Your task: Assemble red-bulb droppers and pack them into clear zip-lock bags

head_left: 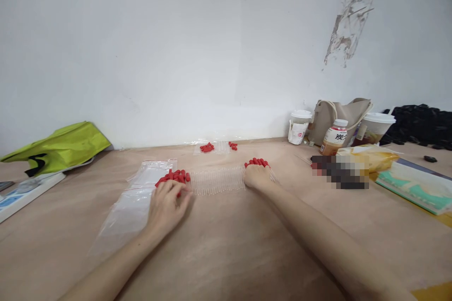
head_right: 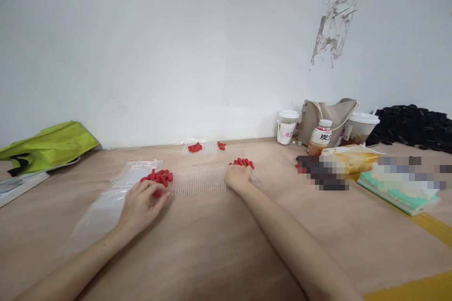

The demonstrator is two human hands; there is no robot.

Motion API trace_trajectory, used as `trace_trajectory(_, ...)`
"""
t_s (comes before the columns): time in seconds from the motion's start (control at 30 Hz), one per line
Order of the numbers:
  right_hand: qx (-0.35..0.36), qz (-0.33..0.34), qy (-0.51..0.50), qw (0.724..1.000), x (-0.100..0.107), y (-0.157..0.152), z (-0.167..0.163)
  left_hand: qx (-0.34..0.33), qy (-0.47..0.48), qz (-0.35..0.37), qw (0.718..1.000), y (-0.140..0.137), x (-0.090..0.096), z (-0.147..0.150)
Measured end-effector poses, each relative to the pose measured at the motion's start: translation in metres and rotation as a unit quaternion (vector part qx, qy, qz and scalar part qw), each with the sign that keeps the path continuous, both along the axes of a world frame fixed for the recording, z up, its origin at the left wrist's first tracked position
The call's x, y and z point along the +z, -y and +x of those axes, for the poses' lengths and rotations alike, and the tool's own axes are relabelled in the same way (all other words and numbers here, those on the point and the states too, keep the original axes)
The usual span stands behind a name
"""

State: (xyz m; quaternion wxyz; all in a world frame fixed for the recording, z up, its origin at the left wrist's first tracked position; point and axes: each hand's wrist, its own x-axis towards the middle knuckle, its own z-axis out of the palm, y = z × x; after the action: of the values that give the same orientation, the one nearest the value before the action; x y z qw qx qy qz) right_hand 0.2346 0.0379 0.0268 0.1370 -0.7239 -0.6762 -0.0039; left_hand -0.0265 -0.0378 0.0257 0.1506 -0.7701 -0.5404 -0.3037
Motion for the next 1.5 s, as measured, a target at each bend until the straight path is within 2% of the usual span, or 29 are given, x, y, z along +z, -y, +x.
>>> trace_trajectory(0.1, 0.03, 0.033, 0.008, 0.999, 0.004, 0.017, 0.004, 0.099, -0.013, 0.0, 0.995, -0.012, 0.01, -0.02)
trace_trajectory(0.2, 0.088, 0.115, 0.026, 0.989, 0.0, 0.043, 0.01, 0.142, -0.015, -0.026, 0.989, -0.019, 0.013, -0.031)
trace_trajectory(0.33, 0.162, 0.218, 0.023, 0.962, -0.015, 0.074, 0.018, 0.144, -0.004, -0.054, 0.988, -0.028, 0.011, -0.031)
trace_trajectory(0.53, 0.208, 0.291, -0.003, 0.934, -0.03, 0.087, 0.023, 0.121, 0.048, -0.027, 0.991, -0.036, 0.005, -0.032)
trace_trajectory(0.67, 0.223, 0.302, -0.026, 0.926, -0.032, 0.087, 0.022, 0.095, 0.104, 0.03, 0.99, -0.036, 0.006, -0.033)
trace_trajectory(0.77, 0.23, 0.307, -0.058, 0.922, -0.035, 0.086, 0.023, 0.031, 0.18, 0.06, 0.981, -0.028, 0.009, -0.023)
trace_trajectory(0.8, 0.237, 0.305, -0.07, 0.92, -0.036, 0.086, 0.024, -0.007, 0.208, 0.048, 0.977, -0.023, 0.01, -0.017)
trace_trajectory(0.87, 0.255, 0.299, -0.093, 0.915, -0.038, 0.086, 0.026, -0.104, 0.235, -0.026, 0.966, -0.009, 0.009, -0.002)
trace_trajectory(0.9, 0.267, 0.293, -0.101, 0.913, -0.039, 0.086, 0.027, -0.144, 0.222, -0.052, 0.963, -0.001, 0.007, 0.005)
trace_trajectory(0.97, 0.287, 0.288, -0.111, 0.907, -0.04, 0.085, 0.03, -0.224, 0.138, -0.134, 0.955, 0.014, 0.002, 0.017)
trace_trajectory(1.03, 0.299, 0.291, -0.111, 0.902, -0.041, 0.085, 0.031, -0.271, 0.095, -0.175, 0.942, 0.024, -0.004, 0.023)
trace_trajectory(1.1, 0.304, 0.299, -0.103, 0.899, -0.042, 0.085, 0.031, -0.275, 0.079, -0.19, 0.939, 0.029, -0.008, 0.026)
trace_trajectory(1.2, 0.304, 0.298, -0.096, 0.9, -0.042, 0.085, 0.028, -0.242, 0.071, -0.182, 0.95, 0.027, -0.011, 0.026)
trace_trajectory(1.33, 0.321, 0.26, -0.108, 0.904, -0.038, 0.09, 0.021, -0.223, 0.056, -0.182, 0.956, 0.021, -0.014, 0.03)
trace_trajectory(1.5, 0.362, 0.211, -0.153, 0.895, -0.025, 0.099, 0.011, -0.23, 0.117, -0.193, 0.947, 0.022, -0.015, 0.037)
